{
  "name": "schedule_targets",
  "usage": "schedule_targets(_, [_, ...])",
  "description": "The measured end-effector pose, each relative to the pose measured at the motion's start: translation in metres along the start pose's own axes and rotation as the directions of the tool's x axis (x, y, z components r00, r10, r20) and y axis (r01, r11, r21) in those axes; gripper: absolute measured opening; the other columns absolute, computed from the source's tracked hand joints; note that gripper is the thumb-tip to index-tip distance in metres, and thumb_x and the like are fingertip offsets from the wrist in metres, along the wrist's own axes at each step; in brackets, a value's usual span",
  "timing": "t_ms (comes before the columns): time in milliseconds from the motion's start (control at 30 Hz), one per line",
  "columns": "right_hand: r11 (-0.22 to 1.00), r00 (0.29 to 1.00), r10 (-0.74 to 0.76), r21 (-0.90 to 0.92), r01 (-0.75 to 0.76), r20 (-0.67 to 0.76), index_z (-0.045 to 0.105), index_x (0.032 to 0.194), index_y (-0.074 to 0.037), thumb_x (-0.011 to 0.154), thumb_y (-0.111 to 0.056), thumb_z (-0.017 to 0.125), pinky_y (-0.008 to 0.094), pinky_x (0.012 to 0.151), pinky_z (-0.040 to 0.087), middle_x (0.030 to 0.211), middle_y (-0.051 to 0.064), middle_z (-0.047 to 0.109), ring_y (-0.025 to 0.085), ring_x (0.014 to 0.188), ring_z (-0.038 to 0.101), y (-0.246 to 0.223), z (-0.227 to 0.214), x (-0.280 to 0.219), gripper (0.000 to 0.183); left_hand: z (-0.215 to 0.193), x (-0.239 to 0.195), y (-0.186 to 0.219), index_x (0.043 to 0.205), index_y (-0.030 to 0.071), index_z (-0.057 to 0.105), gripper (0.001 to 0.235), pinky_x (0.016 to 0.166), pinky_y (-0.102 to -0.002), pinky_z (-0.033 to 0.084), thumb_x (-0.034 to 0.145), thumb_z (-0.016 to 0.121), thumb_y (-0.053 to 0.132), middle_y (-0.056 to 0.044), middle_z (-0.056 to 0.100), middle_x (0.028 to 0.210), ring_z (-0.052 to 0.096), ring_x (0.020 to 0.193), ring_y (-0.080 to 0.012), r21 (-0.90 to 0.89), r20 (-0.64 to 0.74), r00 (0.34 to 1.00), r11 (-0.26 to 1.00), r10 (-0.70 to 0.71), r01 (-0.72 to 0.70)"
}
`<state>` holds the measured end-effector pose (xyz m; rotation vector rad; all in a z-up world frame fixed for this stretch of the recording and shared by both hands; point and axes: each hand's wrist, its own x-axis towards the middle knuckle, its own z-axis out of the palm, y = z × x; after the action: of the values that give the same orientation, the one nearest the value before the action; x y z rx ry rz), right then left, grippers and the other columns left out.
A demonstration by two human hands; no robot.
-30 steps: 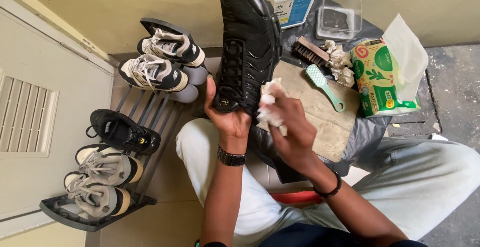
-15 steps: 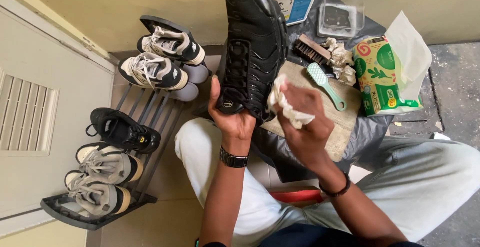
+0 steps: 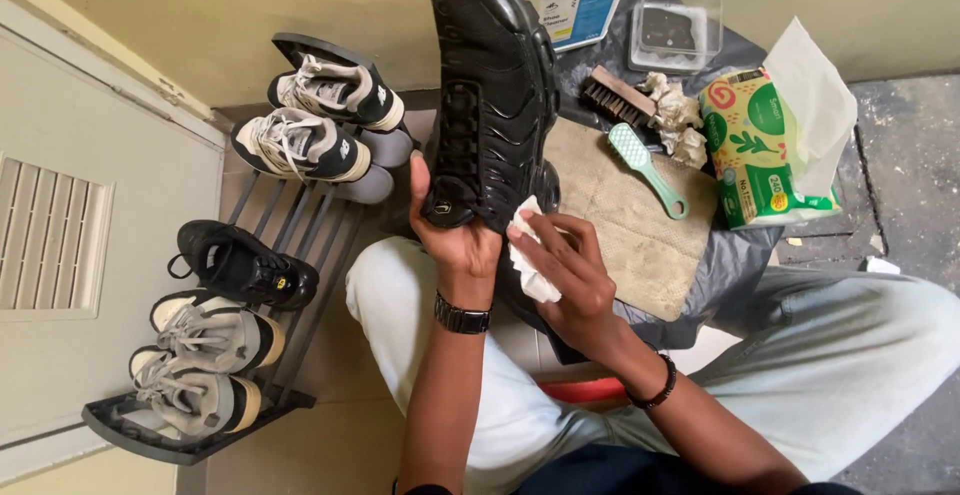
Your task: Cleaning a black sneaker using wet wipes and a small brush while sitting on the floor.
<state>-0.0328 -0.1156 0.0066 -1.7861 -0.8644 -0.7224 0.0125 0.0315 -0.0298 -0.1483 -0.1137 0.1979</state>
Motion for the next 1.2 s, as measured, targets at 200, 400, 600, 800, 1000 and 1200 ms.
schedule_targets(200, [0.998,0.993,-0.055,0.037,0.059,-0.105,0.075,0.116,0.002,0.102,-0.014,0.063,0.04,0.082,0.059,0.11,0.022,0.075,0.04,0.097,0.068,0.015,-0.021,0.034,0.024,0.022,-0.008,-0.016,0.153,0.001,0.046,0.062,0.121,-0.06,0.037,0.109,0.05,0.043,-0.024,0.044,0.157,0.042,0.146,-0.0394,-0.117,0.022,1.0,0.993,-0.018,0.02])
schedule_targets(400, [1.0,0.996,-0.005,0.006,0.005,-0.087,0.074,0.125,-0.003,0.105,-0.034,0.056,0.046,0.094,0.056,0.126,0.023,0.071,0.042,0.113,0.065,0.025,-0.008,0.023,0.041,0.004,-0.003,-0.015,0.152,-0.002,0.045,0.063,0.126,-0.06,0.025,0.109,0.049,0.043,-0.026,0.04,0.157,0.037,0.149,-0.0382,-0.154,0.028,0.998,0.986,-0.054,0.058])
schedule_targets(600, [0.997,0.997,0.077,-0.018,-0.078,-0.011,0.077,0.123,-0.007,0.091,-0.002,0.07,0.038,0.082,0.061,0.121,0.021,0.074,0.037,0.106,0.069,0.003,-0.01,-0.011,0.033,0.003,-0.003,-0.011,0.154,0.001,0.044,0.063,0.123,-0.06,0.035,0.108,0.047,0.044,-0.024,0.041,0.158,0.041,0.146,-0.04,-0.126,0.032,0.999,0.992,-0.004,0.008])
schedule_targets(800, [0.999,1.0,-0.003,-0.038,0.002,-0.031,0.073,0.128,-0.007,0.101,-0.02,0.064,0.038,0.08,0.061,0.125,0.025,0.07,0.038,0.111,0.065,0.005,-0.016,0.023,0.031,-0.008,-0.002,-0.006,0.153,0.001,0.047,0.069,0.105,-0.066,0.05,0.107,0.048,0.053,-0.026,0.049,0.153,0.053,0.137,-0.0434,0.056,-0.006,0.997,0.996,-0.076,0.076])
schedule_targets(1000, [0.979,0.989,-0.147,-0.143,0.147,0.01,0.076,0.121,-0.004,0.09,0.008,0.07,0.038,0.081,0.062,0.116,0.026,0.073,0.038,0.107,0.063,-0.004,-0.011,0.069,0.034,0.02,-0.01,-0.022,0.143,-0.002,0.055,0.071,0.093,-0.054,0.061,0.096,0.067,0.051,-0.032,0.059,0.139,0.067,0.114,-0.0411,-0.177,-0.076,0.977,0.967,-0.201,0.185])
schedule_targets(1200, [0.992,0.995,-0.063,-0.102,0.071,0.083,0.077,0.121,-0.006,0.087,0.005,0.071,0.037,0.083,0.062,0.123,0.02,0.073,0.034,0.108,0.063,-0.008,-0.016,0.015,0.036,0.025,-0.01,-0.018,0.144,-0.006,0.053,0.073,0.067,-0.064,0.062,0.105,0.053,0.056,-0.034,0.057,0.139,0.07,0.102,-0.051,-0.004,-0.023,0.989,0.989,-0.146,0.146])
